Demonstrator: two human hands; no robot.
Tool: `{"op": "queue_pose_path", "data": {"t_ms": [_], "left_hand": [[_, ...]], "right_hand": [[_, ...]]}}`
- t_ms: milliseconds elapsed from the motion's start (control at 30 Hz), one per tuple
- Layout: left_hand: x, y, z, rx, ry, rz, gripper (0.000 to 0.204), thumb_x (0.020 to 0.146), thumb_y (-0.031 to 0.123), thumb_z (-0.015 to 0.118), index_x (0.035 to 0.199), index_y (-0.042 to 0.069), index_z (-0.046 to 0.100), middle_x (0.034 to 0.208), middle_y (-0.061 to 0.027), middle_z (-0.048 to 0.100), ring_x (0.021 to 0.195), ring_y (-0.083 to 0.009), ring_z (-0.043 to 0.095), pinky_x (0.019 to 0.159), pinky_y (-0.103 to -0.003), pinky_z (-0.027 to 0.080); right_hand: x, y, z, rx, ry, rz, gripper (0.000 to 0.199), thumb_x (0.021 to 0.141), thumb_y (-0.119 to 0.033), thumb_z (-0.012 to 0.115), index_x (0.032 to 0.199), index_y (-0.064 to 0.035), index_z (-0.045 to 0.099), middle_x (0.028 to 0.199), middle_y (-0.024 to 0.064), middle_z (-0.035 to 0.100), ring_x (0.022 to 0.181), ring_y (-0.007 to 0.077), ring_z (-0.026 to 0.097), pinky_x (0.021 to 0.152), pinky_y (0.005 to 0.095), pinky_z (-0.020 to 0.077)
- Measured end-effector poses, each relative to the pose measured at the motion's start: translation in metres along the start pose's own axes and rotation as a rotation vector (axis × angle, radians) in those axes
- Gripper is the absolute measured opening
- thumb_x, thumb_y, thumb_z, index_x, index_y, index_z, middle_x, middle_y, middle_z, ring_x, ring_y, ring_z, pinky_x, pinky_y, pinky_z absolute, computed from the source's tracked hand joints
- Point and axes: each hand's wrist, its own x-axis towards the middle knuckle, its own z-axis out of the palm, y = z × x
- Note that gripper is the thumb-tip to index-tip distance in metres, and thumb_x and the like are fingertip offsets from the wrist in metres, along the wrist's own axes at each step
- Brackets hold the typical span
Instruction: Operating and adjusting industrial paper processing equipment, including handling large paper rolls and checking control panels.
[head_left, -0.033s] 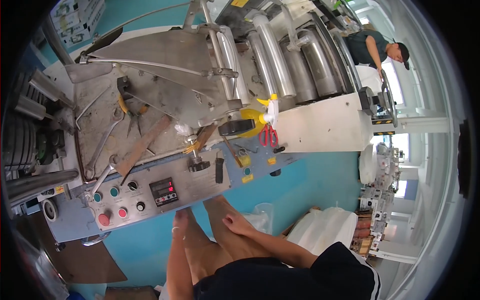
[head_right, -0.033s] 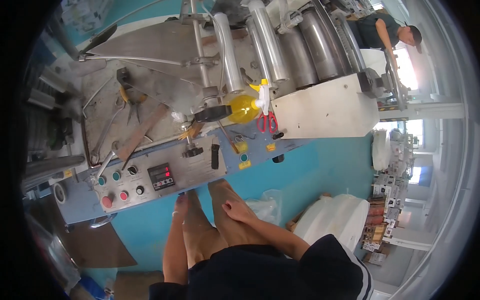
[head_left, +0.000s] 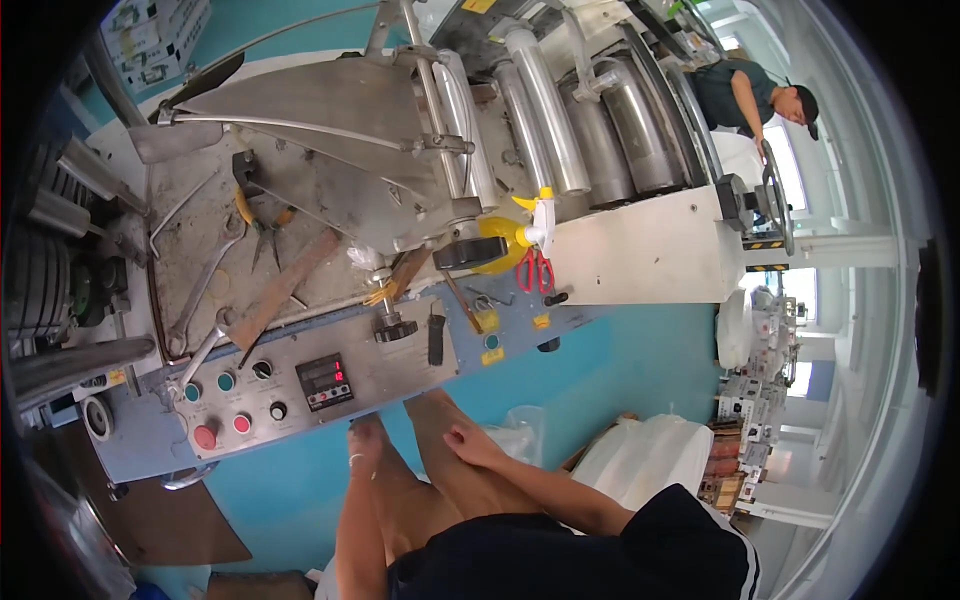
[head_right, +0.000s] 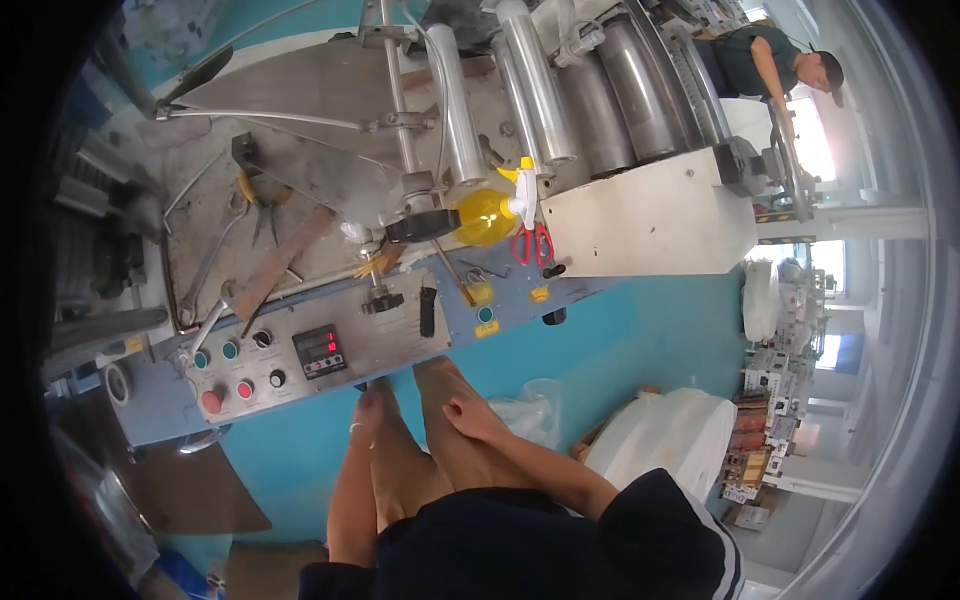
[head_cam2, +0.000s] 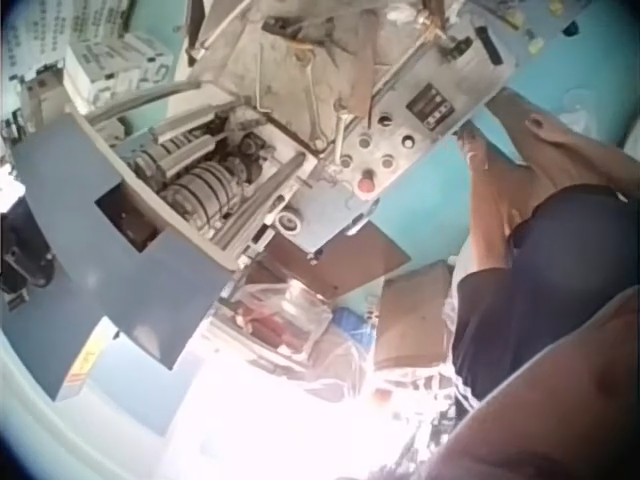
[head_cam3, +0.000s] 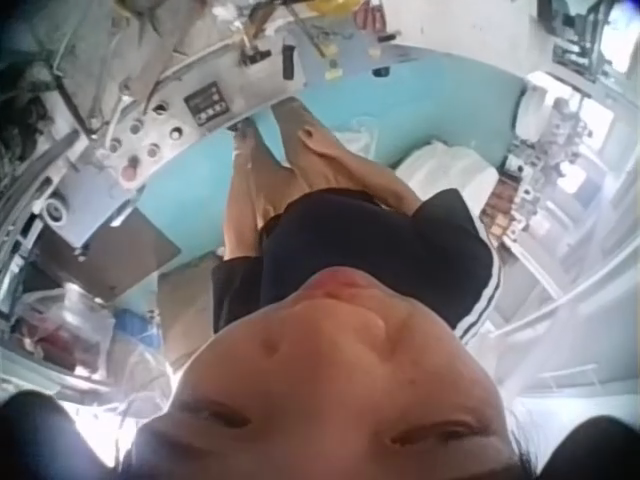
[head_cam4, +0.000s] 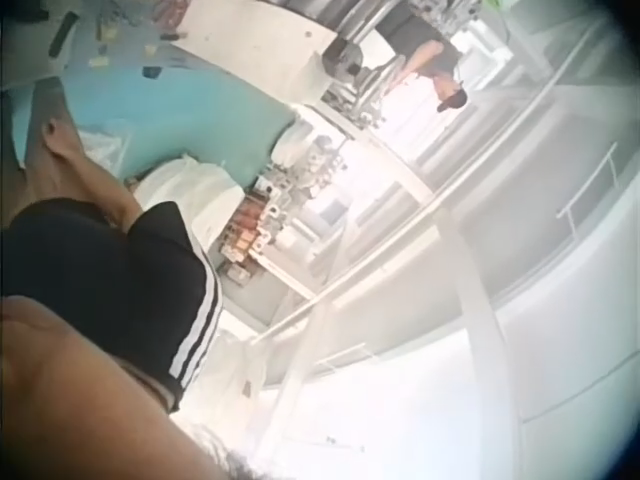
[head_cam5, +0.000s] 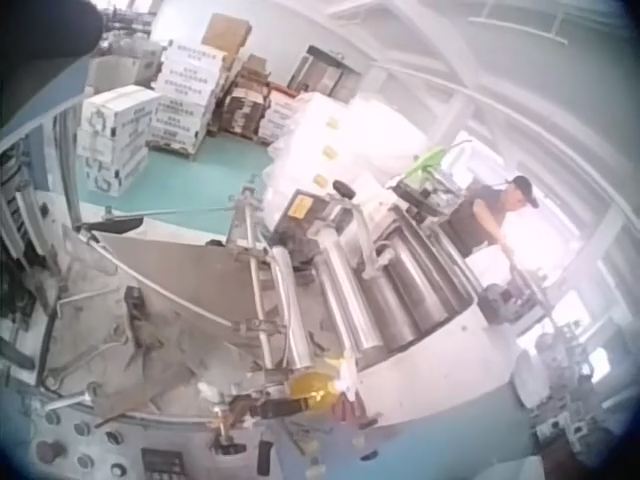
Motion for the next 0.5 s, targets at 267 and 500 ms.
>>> {"op": "queue_pose_path", "data": {"t_ms": [267,500], "left_hand": [[-0.055,0.068,-0.017,0.084,-0.229,-0.020,0.037,0.083,0.036,0.048,0.101,0.007,0.060,0.101,-0.0198,0.060,0.098,-0.0359,0.055,0.086,-0.042,0.043],[-0.045,-0.006,-0.084,-0.250,0.224,-0.341,0.038,0.083,0.035,0.048,0.101,0.003,0.059,0.099,-0.0206,0.061,0.092,-0.0354,0.058,0.081,-0.040,0.046]], "right_hand": [[0.022,0.014,-0.037,0.488,-0.068,0.239,0.016,0.086,-0.018,0.052,0.088,-0.0032,0.060,0.070,0.0050,0.060,0.059,0.0116,0.056,0.055,0.0230,0.0459],[0.038,-0.024,-0.019,0.372,-0.127,0.110,0.020,0.088,-0.021,0.052,0.083,-0.0028,0.058,0.065,0.0039,0.058,0.054,0.0100,0.052,0.051,0.0238,0.0420]]}}
